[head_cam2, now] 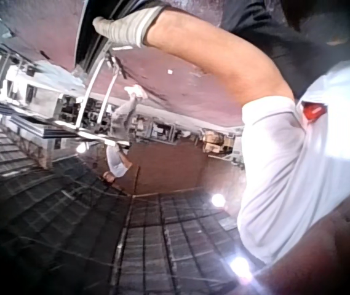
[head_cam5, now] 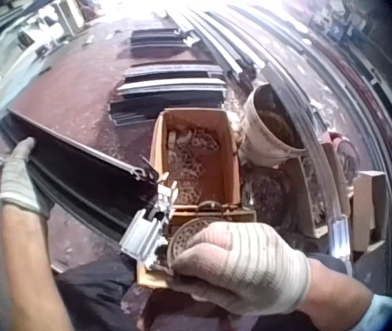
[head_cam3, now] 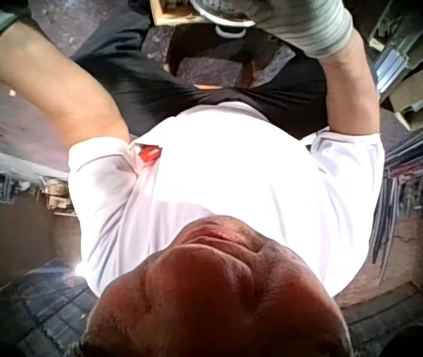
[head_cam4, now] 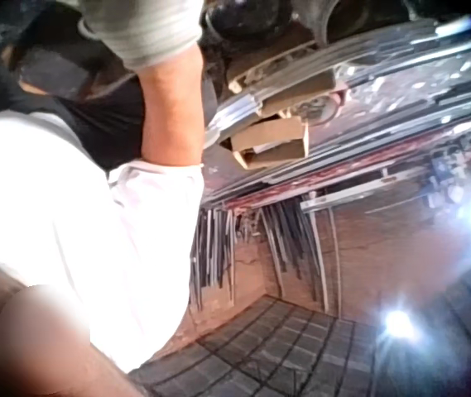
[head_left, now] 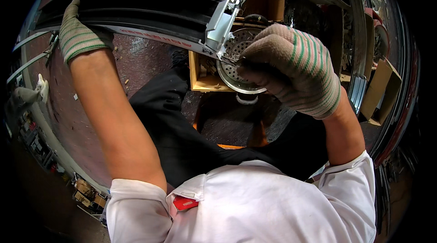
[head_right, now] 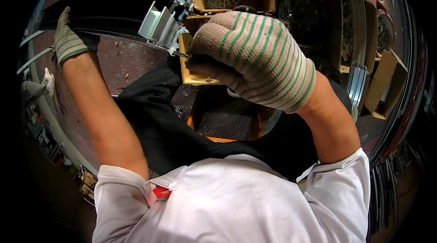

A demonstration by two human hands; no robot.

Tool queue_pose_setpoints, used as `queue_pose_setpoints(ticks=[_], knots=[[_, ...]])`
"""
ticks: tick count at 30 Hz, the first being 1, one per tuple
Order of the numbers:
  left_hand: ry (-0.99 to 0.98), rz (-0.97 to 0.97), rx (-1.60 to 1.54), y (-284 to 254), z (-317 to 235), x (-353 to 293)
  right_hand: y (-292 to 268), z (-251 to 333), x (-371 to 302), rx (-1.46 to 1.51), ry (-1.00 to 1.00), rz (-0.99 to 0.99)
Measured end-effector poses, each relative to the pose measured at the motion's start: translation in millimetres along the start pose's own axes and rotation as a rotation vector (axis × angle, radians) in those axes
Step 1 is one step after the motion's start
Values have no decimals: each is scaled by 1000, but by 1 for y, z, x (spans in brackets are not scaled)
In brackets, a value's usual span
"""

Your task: The person sits on the floor and assembles metal frame components by inserting small metal brackets into slots on the frame. The person repeatedly picks up brackets from a container and fits them into the frame, then places the assembled frame on the floor.

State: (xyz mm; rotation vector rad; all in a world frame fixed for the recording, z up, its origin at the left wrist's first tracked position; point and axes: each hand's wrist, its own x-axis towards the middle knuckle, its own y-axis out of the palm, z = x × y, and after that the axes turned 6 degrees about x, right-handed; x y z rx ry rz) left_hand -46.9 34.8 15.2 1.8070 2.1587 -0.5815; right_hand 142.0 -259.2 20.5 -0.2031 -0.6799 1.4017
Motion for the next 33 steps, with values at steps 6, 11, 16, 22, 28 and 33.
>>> queue_pose_setpoints(ticks=[6, 11, 16, 22, 28, 33], knots=[[34, -51, -32, 4, 4, -12, 2, -2, 1, -34, -38, 21], [70, -11, -59, 5, 12, -16, 14, -3, -5, -5, -49, -35], [44, -31, -83, 0, 12, -9, 26, -2, -14, 80, 77, -49], [16, -20, -119, 1, 7, -12, 31, -1, -11, 150, 108, -57], [99, -4, -109, -6, 18, 5, 43, -1, -12, 233, 148, -58], [142, -3, -114, -5, 18, -3, 38, 2, -6, 260, 187, -63]])
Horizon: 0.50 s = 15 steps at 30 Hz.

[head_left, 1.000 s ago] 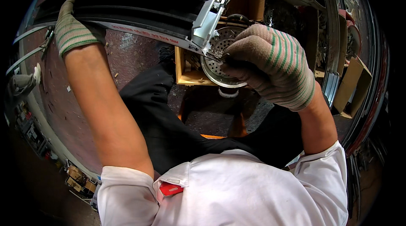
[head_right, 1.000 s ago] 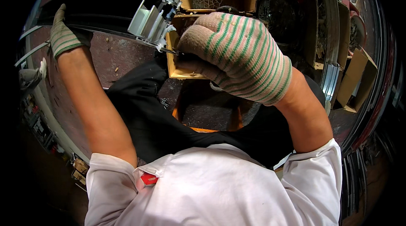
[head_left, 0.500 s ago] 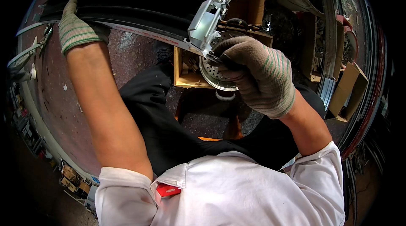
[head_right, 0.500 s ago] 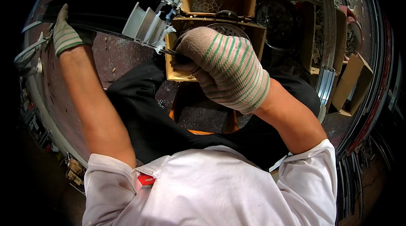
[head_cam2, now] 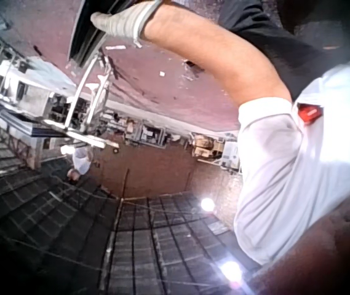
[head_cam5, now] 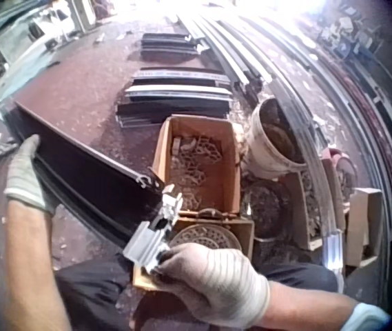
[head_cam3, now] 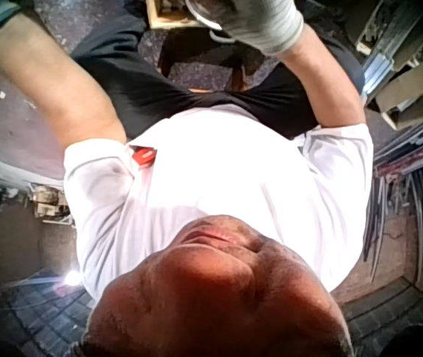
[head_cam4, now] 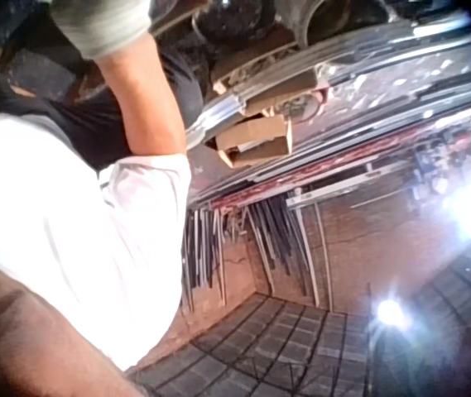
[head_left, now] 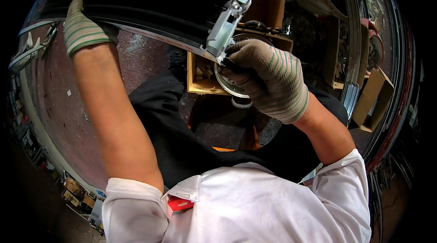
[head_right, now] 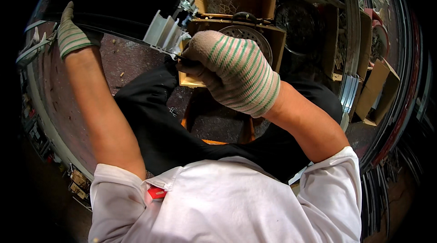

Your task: The person sits on the floor and assembles metal frame components by inserting small metal brackets into slots on the frame. The person repeatedly picks up brackets from a container and fits them into the frame, then places the assembled frame on the floor.

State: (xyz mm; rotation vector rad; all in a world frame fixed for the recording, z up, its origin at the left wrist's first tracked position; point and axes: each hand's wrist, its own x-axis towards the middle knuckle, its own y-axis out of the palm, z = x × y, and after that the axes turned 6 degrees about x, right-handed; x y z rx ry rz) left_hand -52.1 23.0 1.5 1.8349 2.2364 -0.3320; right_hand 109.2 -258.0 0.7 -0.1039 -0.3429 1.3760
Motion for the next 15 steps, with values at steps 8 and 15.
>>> queue_pose_setpoints(ticks=[8, 15], knots=[[-113, -52, 36, -2, -12, 1, -3, -1, 10, -2, -33, -74], [-60, -18, -159, -19, -12, 23, -12, 1, 4, -13, 137, -90]])
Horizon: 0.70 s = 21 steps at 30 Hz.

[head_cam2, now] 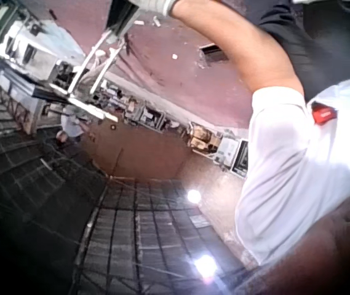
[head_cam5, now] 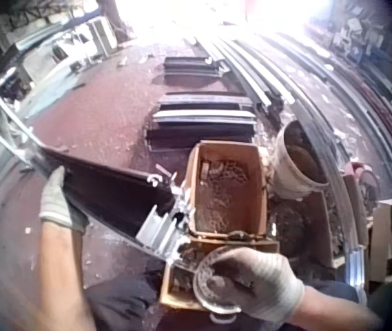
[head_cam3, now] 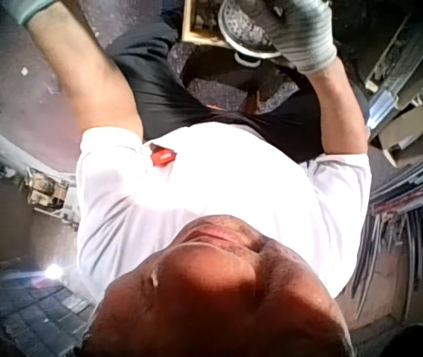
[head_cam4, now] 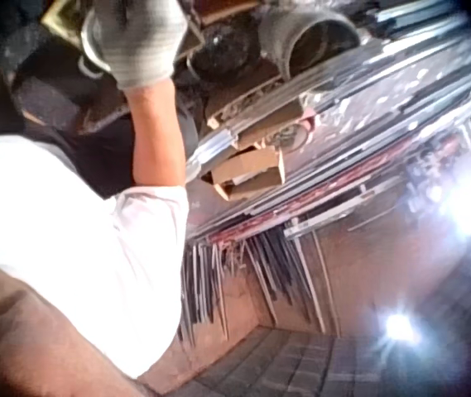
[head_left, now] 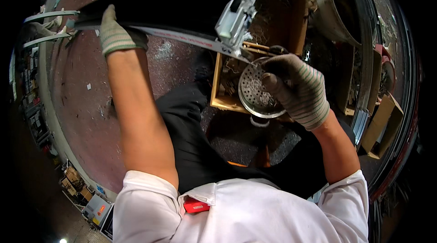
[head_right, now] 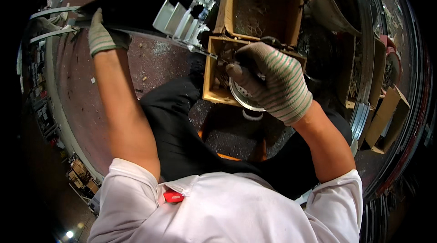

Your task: The person sits on the floor and assembles metal frame components by inserting small metal brackets into slots on the frame. The person repeatedly picks up brackets from a container and fits them into the frame, then places the assembled frame on the floor.

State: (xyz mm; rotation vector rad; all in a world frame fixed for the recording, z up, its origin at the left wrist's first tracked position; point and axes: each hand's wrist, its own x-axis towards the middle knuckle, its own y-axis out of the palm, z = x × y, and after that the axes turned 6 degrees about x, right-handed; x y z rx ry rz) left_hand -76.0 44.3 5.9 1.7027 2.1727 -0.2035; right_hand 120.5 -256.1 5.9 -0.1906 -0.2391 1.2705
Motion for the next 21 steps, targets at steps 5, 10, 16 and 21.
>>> queue_pose_setpoints(ticks=[5, 10, 16, 21], knots=[[-52, -25, -48, -15, -4, 8, 4, -5, 1, -17, 27, 15], [-26, 3, -83, -26, -7, 8, 5, 0, 6, -209, 7, 90], [182, 132, -87, -63, -2, 54, 16, -2, 6, -312, 24, 184], [100, 74, -319, -65, -1, 50, 27, -12, 4, -354, 118, 198]])
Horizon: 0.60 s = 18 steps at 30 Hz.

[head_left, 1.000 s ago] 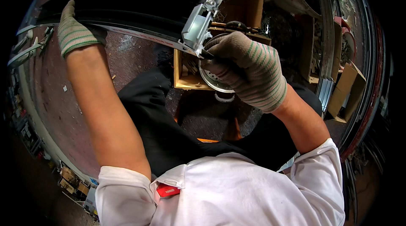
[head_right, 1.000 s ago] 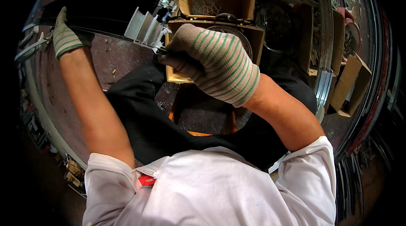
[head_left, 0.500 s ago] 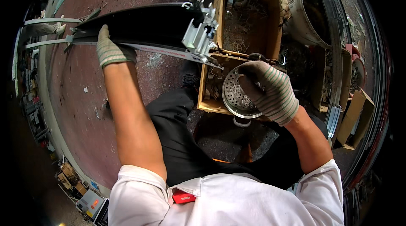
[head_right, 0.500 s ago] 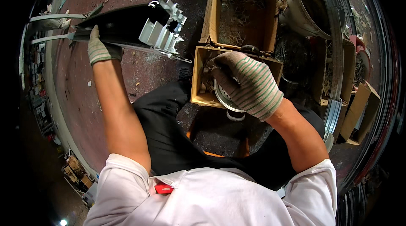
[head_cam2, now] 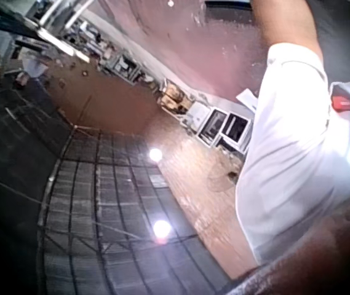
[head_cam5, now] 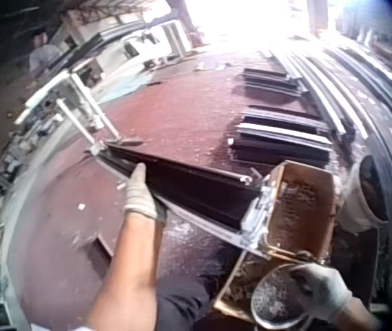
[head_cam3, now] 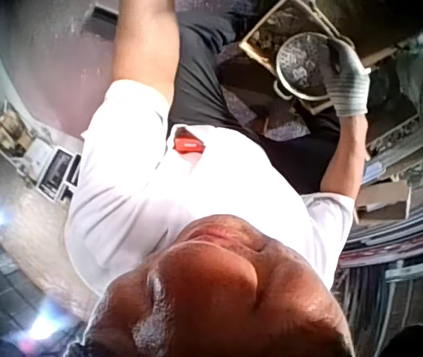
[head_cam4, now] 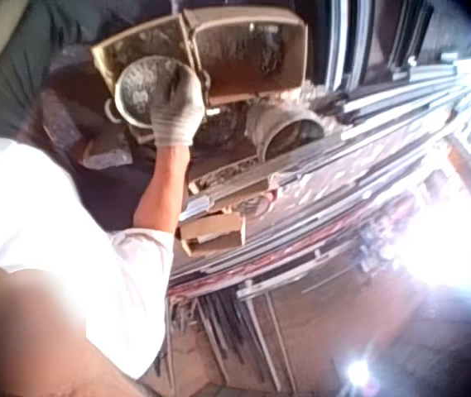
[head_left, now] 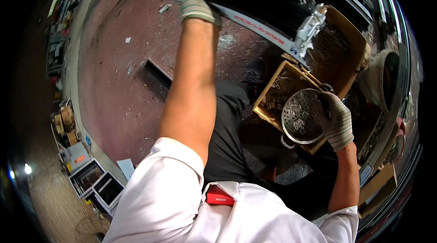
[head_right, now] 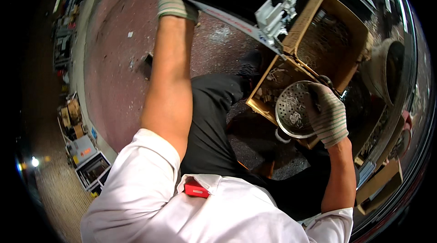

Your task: The person sits on the floor and assembles metal frame components by inserting small metal brackets into slots on the frame. The person repeatedly picks up brackets from a container and fits them into the frame, then places the assembled frame on the floor.

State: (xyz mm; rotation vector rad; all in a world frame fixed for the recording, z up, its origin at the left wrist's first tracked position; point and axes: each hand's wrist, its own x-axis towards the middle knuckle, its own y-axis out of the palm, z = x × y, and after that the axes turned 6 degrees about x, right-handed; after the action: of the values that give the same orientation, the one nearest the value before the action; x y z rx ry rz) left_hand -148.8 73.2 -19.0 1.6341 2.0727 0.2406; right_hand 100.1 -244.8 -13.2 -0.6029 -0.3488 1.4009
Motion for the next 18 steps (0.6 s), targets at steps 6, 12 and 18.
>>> queue_pose_setpoints(ticks=[6, 12, 18], knots=[[-132, -9, -133, -48, -6, 62, 16, -19, -4, -112, 54, 54], [-164, -143, 116, -202, -9, 175, 49, -47, -5, -122, 43, 120], [-199, -329, 320, -276, 40, 134, 65, -99, -19, -226, 216, 190]])
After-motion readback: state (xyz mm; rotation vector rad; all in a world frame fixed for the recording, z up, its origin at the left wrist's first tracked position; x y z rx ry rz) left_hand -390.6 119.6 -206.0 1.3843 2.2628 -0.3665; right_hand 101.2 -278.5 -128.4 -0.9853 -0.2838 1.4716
